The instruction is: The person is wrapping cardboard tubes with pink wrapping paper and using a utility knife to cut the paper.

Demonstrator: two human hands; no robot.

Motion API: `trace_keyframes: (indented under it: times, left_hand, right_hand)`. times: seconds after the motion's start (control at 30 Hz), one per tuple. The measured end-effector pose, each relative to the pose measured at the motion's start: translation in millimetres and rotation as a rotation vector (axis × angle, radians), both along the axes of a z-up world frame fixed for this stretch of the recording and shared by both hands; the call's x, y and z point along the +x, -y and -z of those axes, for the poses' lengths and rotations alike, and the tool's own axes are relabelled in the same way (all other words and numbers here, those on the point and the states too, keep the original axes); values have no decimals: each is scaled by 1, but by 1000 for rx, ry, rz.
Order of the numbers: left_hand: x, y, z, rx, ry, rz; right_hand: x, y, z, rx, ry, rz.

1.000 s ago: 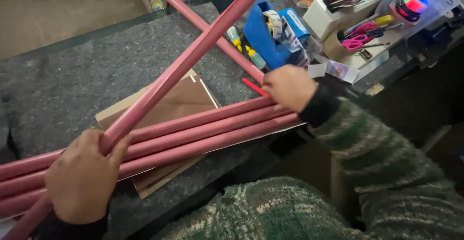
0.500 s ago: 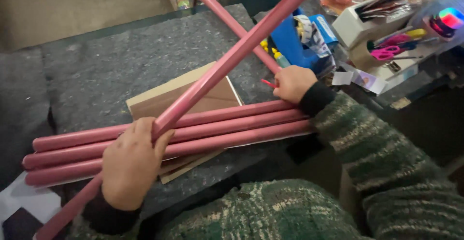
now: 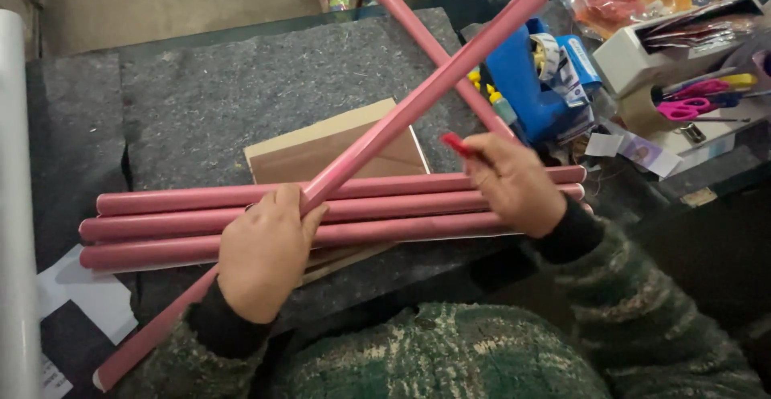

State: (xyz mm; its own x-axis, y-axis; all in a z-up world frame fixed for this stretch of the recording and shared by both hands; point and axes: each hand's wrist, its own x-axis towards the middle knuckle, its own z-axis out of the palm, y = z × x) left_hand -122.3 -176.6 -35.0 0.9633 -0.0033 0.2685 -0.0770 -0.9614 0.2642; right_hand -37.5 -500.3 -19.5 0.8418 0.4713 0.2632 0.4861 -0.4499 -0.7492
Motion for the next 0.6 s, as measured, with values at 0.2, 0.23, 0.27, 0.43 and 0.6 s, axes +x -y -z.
trace_keyframes:
  times: [0.2,0.23,0.27,0.43,0.6]
  left_hand:
    - [-3,3,10,44,46,36]
    - [-3,3,9,43,44,33]
    - [-4,4,8,35,62,38]
    - [-5,6,4,62,58,33]
    - [-6,9,5,30,60,18]
  right_hand:
    - [-25,-46,-13,-147,298,-90]
    - [-26,-47,-12,-147,296,-93]
    - [-26,-49,-11,-160,368,-115]
    - [-25,-54,-6,-207,528,-185]
    - [-30,-64,-10,-224,556,-206]
